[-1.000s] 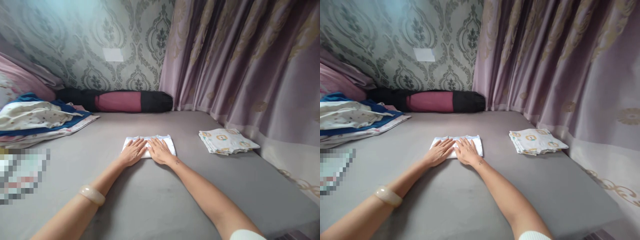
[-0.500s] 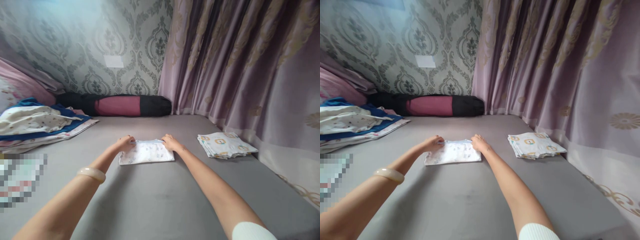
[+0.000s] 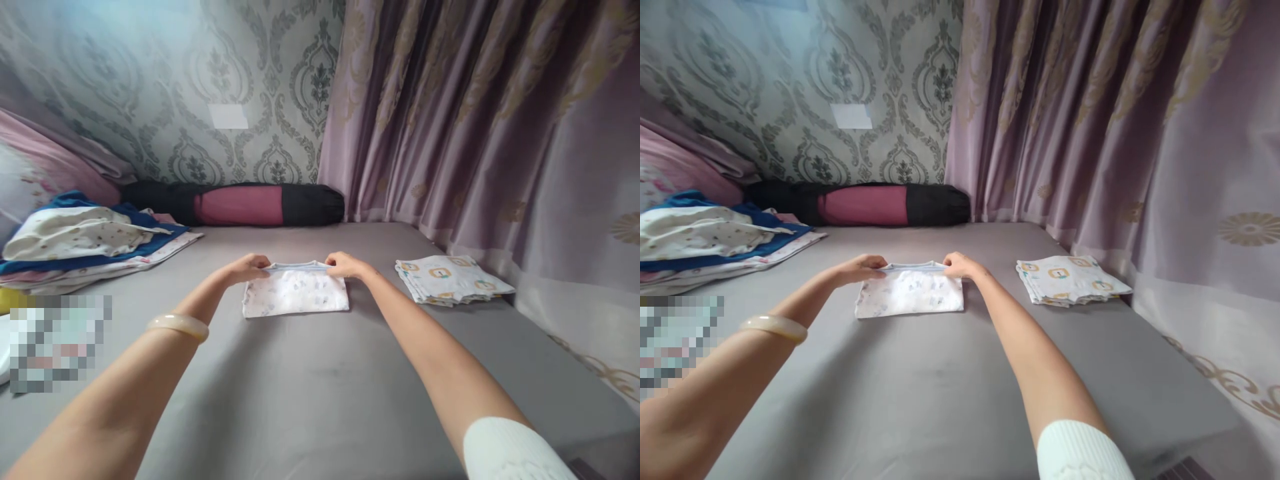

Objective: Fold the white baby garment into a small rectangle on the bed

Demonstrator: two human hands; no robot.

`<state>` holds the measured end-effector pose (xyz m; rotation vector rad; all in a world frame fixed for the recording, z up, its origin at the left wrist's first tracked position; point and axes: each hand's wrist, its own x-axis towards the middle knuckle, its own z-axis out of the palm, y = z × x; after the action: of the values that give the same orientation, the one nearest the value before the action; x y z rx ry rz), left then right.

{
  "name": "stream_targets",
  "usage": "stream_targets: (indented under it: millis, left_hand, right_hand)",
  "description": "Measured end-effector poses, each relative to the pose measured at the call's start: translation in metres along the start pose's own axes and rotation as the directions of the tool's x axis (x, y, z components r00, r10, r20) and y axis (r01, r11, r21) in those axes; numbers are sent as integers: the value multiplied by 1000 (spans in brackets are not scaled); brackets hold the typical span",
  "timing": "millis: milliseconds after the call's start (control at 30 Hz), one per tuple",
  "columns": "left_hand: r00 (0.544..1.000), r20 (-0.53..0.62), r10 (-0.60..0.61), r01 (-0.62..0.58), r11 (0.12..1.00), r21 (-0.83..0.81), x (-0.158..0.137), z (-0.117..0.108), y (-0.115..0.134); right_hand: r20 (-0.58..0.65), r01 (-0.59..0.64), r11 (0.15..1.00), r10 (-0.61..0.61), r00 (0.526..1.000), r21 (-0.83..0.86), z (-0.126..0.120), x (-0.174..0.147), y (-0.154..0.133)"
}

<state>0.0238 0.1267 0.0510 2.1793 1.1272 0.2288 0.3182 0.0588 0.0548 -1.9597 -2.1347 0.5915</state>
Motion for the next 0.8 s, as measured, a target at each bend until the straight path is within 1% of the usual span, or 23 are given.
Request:
stream_targets:
  millis: [100, 167, 233, 300, 333, 367, 400, 433, 500, 533, 567, 600, 667, 800]
  left_hand:
    - [998, 53, 47, -42, 995, -90, -11, -18, 8]
    - [993, 86, 77, -70, 994, -80, -17, -32, 16]
    - [992, 78, 95, -93, 995, -33, -24, -45, 26]
    - [994, 16, 111, -111, 994, 10, -30, -55, 36]
    - [992, -41, 122, -122, 992, 24, -32, -57, 40]
    - [984, -117, 135, -132, 991, 40, -33, -59, 44]
    - [967, -209, 147, -136, 988, 67, -33, -59, 46]
    - [940, -303, 159, -131, 985, 111, -33, -57, 47]
    - [866, -459, 197, -92, 966, 242, -33, -48, 45]
    - [835, -500, 231, -73, 946, 315, -33, -42, 42]
    - [814, -513, 272, -66, 921, 384, -35, -35, 37]
    - [802, -507, 316, -73, 894, 442, -37, -26, 32]
    - [795, -464, 390, -114, 849, 517, -45, -7, 20]
    - [820, -350, 452, -209, 807, 553, -70, 31, -1]
  right_hand:
    - [-5, 86, 984, -87, 996, 153, -15, -11, 1]
    - [14, 145, 963, -152, 988, 228, -28, -18, -1]
    - [20, 179, 940, -193, 981, 290, -40, -24, -4]
    - [-26, 205, 921, -208, 978, 332, -50, -28, -8]
    - [-75, 225, 916, -212, 974, 332, -54, -30, -10]
    - [-140, 252, 917, -218, 966, 309, -57, -31, -13]
    - [-215, 277, 925, -224, 951, 260, -58, -33, -15]
    - [-288, 292, 936, -230, 930, 194, -58, -34, -18]
    - [-393, 285, 957, -242, 887, 54, -51, -39, -21]
    - [-423, 270, 963, -249, 871, -9, -45, -42, -22]
    - [-441, 255, 965, -257, 860, -65, -37, -45, -22]
    - [-449, 243, 963, -269, 852, -115, -27, -49, -21]
    - [-449, 233, 950, -304, 840, -208, -5, -58, -17]
    - [-371, 284, 911, -386, 845, -301, 35, -80, -6]
